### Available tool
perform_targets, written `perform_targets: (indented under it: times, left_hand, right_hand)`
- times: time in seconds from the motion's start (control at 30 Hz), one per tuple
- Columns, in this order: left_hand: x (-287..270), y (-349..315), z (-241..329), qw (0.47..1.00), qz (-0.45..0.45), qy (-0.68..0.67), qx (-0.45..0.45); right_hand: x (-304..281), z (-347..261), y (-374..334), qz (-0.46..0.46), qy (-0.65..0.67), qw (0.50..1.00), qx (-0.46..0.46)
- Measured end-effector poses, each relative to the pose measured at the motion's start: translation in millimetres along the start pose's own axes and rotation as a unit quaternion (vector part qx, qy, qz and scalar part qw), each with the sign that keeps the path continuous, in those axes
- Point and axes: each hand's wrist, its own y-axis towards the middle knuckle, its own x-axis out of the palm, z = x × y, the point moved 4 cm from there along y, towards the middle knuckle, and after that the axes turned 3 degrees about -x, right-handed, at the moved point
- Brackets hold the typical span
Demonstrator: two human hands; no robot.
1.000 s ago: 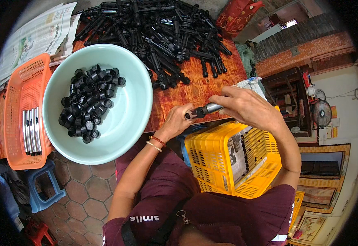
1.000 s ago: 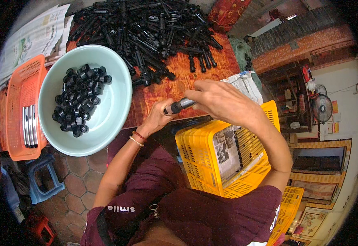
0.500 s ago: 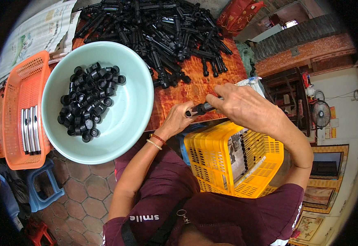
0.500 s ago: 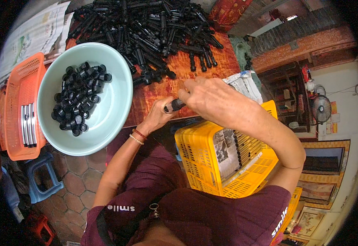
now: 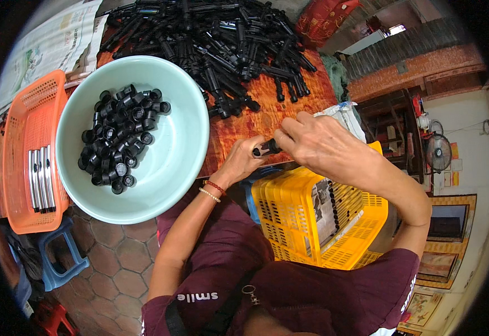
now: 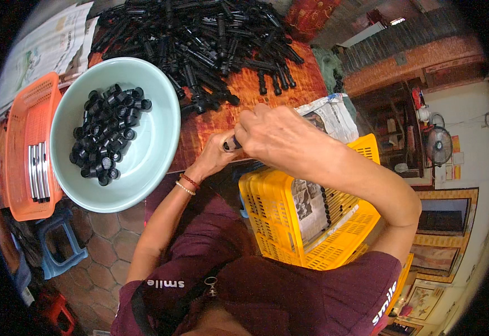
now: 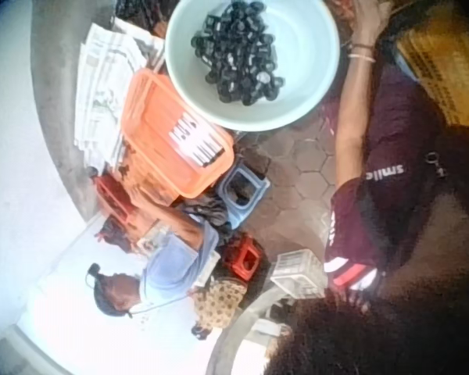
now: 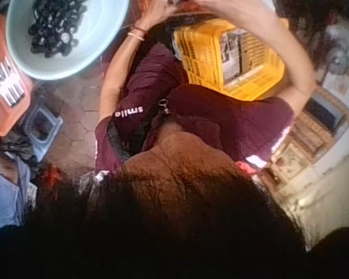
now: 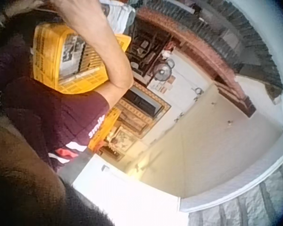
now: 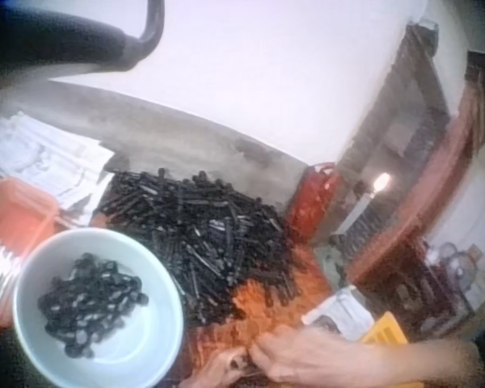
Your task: The person repeatedly picks up a black cylindrical component and a silver metal rod, inserts the rod into the component, and places the assembled unit into a yellow basket. The process is repeated continuously with parts from a large pile on the table.
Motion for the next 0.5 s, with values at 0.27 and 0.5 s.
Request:
perform_targets:
  times: [0.27, 0.5]
  left_hand:
    - [0.7, 2.4, 7.7, 0.997, 0.068, -0.001, 0.037]
    - [4.5, -1.8, 2.1, 0.989, 0.119, 0.048, 0.067]
  right_hand:
    - [4.6, 11.9, 3.0, -0.001, 0.018, 1.000, -0.012]
    - [4.2, 11.4, 6.5, -0.040, 0.055, 0.998, -0.009]
